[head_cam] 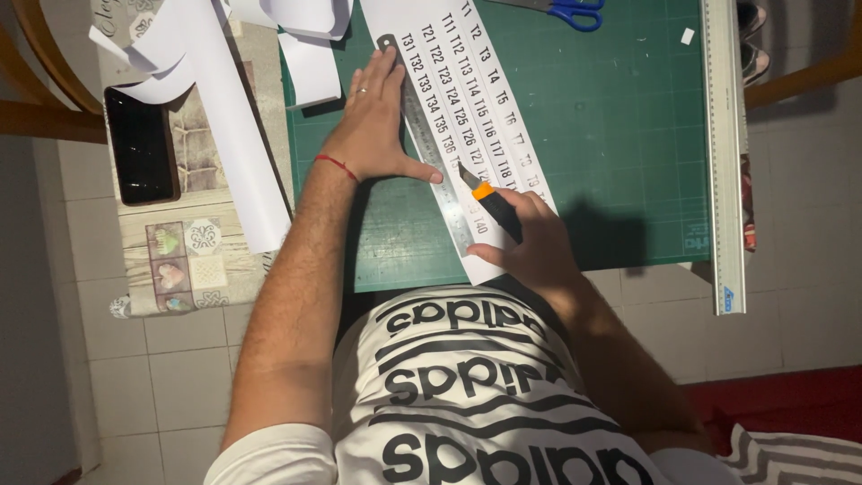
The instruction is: Cutting printed labels from a sheet of paper using a metal ruler and a utility knife on a cutting mat.
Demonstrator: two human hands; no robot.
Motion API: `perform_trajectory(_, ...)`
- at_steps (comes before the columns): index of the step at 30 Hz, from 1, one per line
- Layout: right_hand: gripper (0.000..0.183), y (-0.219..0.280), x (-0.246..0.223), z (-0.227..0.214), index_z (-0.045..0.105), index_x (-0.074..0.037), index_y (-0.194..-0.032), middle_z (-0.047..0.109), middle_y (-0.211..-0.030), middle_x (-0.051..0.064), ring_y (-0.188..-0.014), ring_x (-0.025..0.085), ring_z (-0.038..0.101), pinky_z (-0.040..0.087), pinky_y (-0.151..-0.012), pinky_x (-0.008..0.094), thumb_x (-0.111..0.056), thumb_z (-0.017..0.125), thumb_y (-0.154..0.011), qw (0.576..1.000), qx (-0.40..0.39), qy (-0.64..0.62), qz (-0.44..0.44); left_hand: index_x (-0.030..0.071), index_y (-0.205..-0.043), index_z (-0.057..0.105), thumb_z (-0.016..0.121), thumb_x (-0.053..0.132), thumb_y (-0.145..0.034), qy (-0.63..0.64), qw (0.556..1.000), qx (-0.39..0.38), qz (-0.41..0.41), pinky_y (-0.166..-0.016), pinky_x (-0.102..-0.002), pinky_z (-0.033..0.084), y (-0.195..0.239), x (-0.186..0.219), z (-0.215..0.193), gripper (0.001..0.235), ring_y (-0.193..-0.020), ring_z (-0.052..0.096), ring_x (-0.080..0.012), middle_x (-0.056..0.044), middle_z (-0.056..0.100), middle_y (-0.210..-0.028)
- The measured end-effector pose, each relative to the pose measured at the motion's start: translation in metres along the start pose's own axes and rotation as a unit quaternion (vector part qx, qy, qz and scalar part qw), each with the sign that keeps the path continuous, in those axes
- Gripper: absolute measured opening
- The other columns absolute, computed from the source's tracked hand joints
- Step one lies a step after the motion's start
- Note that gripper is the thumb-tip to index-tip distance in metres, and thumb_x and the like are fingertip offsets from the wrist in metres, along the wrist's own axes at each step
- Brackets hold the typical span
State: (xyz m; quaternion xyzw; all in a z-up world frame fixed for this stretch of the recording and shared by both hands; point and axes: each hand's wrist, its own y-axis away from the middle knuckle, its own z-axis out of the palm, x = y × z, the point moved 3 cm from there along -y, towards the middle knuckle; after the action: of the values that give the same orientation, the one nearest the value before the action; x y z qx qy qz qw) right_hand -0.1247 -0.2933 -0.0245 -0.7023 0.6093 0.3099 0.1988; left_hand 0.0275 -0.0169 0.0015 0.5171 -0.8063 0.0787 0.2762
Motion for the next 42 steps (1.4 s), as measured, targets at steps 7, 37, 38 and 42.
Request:
perform_trajectory(7,0.102,-0.001,0.001,0.001,0.064,-0.008,-0.155,0.076,-0.141,0.012,-0.129,0.033,0.071,0.056,-0.108,0.048,-0.045,0.105,-0.069,1.0,-0.01,0.01,0.006,-0.008,-0.177,0.012,0.108,0.079,-0.058,0.006,1.0,0.006,0.002,-0.141,-0.057,-0.005,0.0,-0.003,0.003,0.176,-0.175,-0.003,-0.0432,-0.031,0.003,-0.188)
perform_trajectory(37,0.1,0.001,0.004,0.002,0.067,-0.006,-0.152,0.078,-0.134,0.015,-0.122,0.035,0.074,0.058,-0.103,0.048,-0.04,0.108,-0.068,0.999,0.018,0.004,-0.041,-0.007,-0.178,0.012,0.113,0.073,-0.06,-0.007,0.999,-0.004,-0.047,-0.141,-0.063,0.004,0.002,0.008,0.001,0.175,-0.172,-0.007,-0.0502,-0.03,0.0,-0.187)
perform_trajectory(38,0.099,0.001,0.006,0.003,0.068,-0.007,-0.151,0.078,-0.131,0.014,-0.119,0.034,0.074,0.059,-0.1,0.047,-0.043,0.106,-0.067,0.999,0.024,0.008,-0.045,-0.008,-0.176,0.018,0.11,0.08,-0.059,-0.053,0.997,0.0,-0.049,-0.139,-0.064,0.006,0.001,0.008,0.004,0.173,-0.17,0.006,-0.052,-0.031,0.012,-0.184)
perform_trajectory(42,0.097,0.0,0.007,0.003,0.069,-0.003,-0.148,0.078,-0.124,0.015,-0.113,0.034,0.074,0.058,-0.098,0.046,-0.049,0.102,-0.069,0.997,0.04,0.005,-0.071,-0.008,-0.17,0.033,0.104,0.085,-0.062,-0.134,0.986,-0.034,-0.091,-0.136,-0.07,0.01,0.004,0.031,-0.006,0.159,-0.17,0.02,-0.0473,-0.028,0.023,-0.185)
